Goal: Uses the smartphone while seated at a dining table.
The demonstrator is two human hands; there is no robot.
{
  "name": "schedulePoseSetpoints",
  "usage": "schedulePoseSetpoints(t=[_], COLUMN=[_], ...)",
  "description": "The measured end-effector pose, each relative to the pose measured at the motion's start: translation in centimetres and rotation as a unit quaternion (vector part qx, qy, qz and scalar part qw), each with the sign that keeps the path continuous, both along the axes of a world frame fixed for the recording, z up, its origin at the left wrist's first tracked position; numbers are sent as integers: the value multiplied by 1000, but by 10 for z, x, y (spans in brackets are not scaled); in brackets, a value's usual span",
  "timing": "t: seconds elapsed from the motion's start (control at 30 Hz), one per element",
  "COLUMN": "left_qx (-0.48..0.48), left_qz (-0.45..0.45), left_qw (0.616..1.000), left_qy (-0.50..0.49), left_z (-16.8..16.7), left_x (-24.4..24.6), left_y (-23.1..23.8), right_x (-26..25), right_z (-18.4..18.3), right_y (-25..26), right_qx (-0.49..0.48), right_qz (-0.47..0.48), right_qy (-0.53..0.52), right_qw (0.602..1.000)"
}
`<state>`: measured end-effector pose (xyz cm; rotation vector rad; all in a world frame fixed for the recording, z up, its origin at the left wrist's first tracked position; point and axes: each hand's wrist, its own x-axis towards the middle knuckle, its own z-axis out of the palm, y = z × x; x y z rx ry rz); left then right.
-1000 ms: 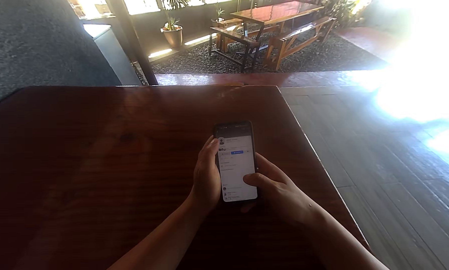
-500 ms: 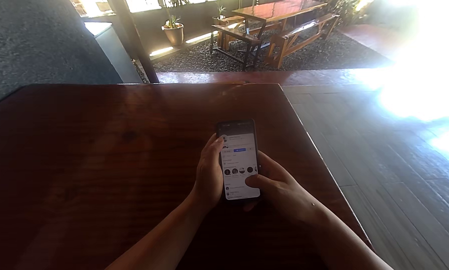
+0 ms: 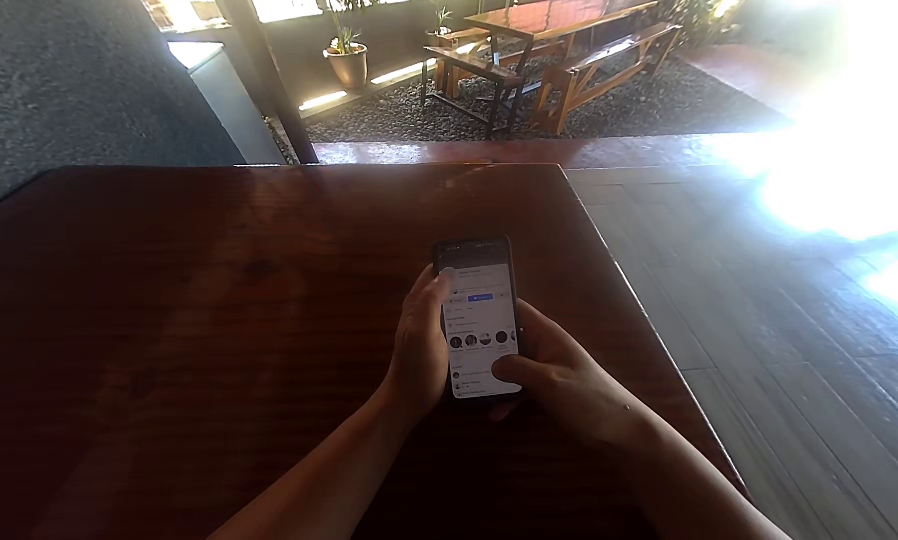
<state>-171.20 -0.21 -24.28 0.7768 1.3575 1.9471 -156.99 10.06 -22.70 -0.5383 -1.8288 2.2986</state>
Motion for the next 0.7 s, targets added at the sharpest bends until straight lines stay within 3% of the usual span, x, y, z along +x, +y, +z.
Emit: schedulePoseSetpoints(t=[0.7], left_qx=[6], left_qz=[-2], left_qw=[1000], left_qy=[5], left_z=[0], left_x=[0], left_y=[0], right_x=[0], right_z=[0], right_y=[0], right_qx=[15], right_qz=[5], right_qy=[8], right_qw=[1000])
